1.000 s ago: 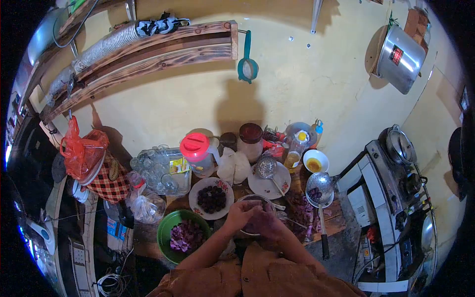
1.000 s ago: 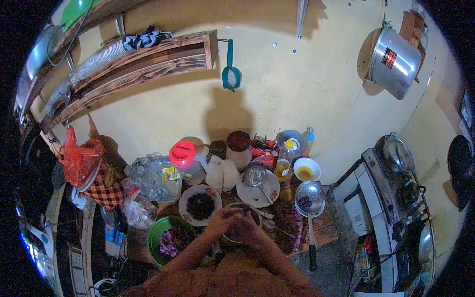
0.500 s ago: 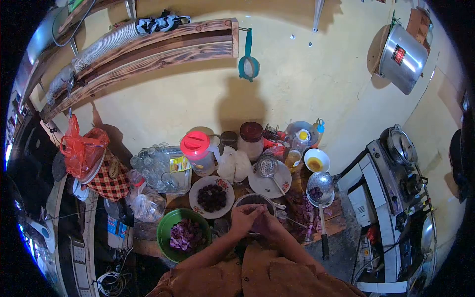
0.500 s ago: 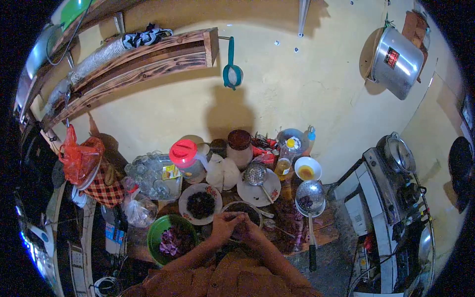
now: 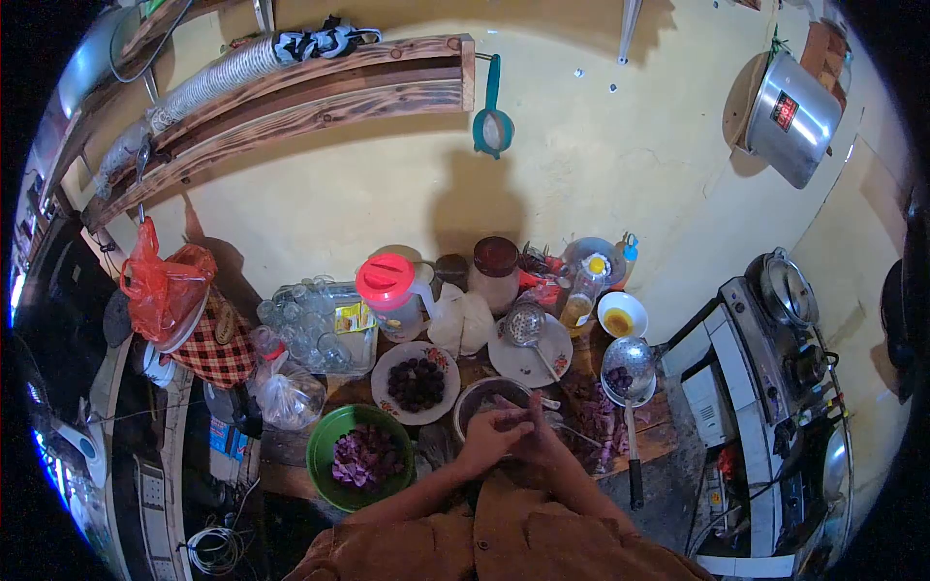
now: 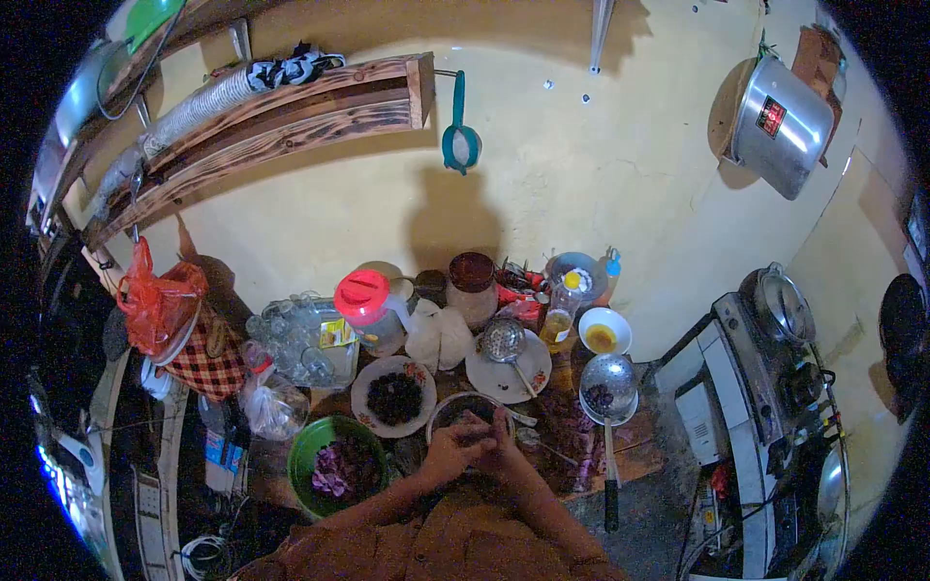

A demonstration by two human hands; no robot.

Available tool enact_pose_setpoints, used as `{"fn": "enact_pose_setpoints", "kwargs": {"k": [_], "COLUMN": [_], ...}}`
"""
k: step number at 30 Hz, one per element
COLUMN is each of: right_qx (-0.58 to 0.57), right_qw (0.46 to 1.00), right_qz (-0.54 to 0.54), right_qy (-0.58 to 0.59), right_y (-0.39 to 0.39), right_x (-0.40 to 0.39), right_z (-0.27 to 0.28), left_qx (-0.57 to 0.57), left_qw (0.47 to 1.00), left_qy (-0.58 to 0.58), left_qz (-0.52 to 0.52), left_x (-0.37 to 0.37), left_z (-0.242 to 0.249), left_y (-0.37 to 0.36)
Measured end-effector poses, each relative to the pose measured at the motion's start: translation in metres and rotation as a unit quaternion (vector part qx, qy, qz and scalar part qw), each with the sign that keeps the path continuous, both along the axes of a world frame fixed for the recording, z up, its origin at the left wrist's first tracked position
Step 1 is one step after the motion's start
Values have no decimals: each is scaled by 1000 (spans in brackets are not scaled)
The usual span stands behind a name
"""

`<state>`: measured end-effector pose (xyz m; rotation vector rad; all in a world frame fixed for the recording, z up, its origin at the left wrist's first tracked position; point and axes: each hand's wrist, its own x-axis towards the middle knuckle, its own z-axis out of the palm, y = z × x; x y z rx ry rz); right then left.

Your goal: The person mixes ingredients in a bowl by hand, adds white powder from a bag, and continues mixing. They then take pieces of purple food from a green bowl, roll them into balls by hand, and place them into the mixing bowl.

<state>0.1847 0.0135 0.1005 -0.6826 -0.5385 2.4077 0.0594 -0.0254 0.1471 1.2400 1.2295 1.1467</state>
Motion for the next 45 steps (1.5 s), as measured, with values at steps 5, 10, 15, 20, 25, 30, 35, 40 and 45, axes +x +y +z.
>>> {"fn": "enact_pose_setpoints", "kwargs": {"k": [5,10,15,20,25,30,35,40,45], "right_qx": [38,70,40,31,3,5,11,23,25], "right_qw": [990,986,994,983,977,976,979,981,982], "right_qz": [-77,-97,-96,-179,-213,-215,-201,-193,-186], "right_qy": [-110,-115,-45,-33,-22,-29,-14,-25,-7], "right_y": [-1,2,16,16,16,16,17,17,17], "right_x": [-5,-5,10,24,31,42,46,43,47], "right_z": [-1,-16,-5,-4,0,-2,-2,-1,-3], "left_qx": [-46,-45,-54,24,171,213,99,86,65], "left_qw": [997,996,995,975,893,864,846,817,854], "left_qy": [61,71,24,219,413,450,507,549,429], "left_qz": [-11,-34,-75,20,-57,-70,-128,-151,-286], "left_x": [-3,-4,-14,-41,-31,-21,-22,-21,-41], "left_z": [4,-16,-15,-35,-81,-62,-83,-103,-41], "left_y": [-3,2,6,24,25,13,20,32,44]}}
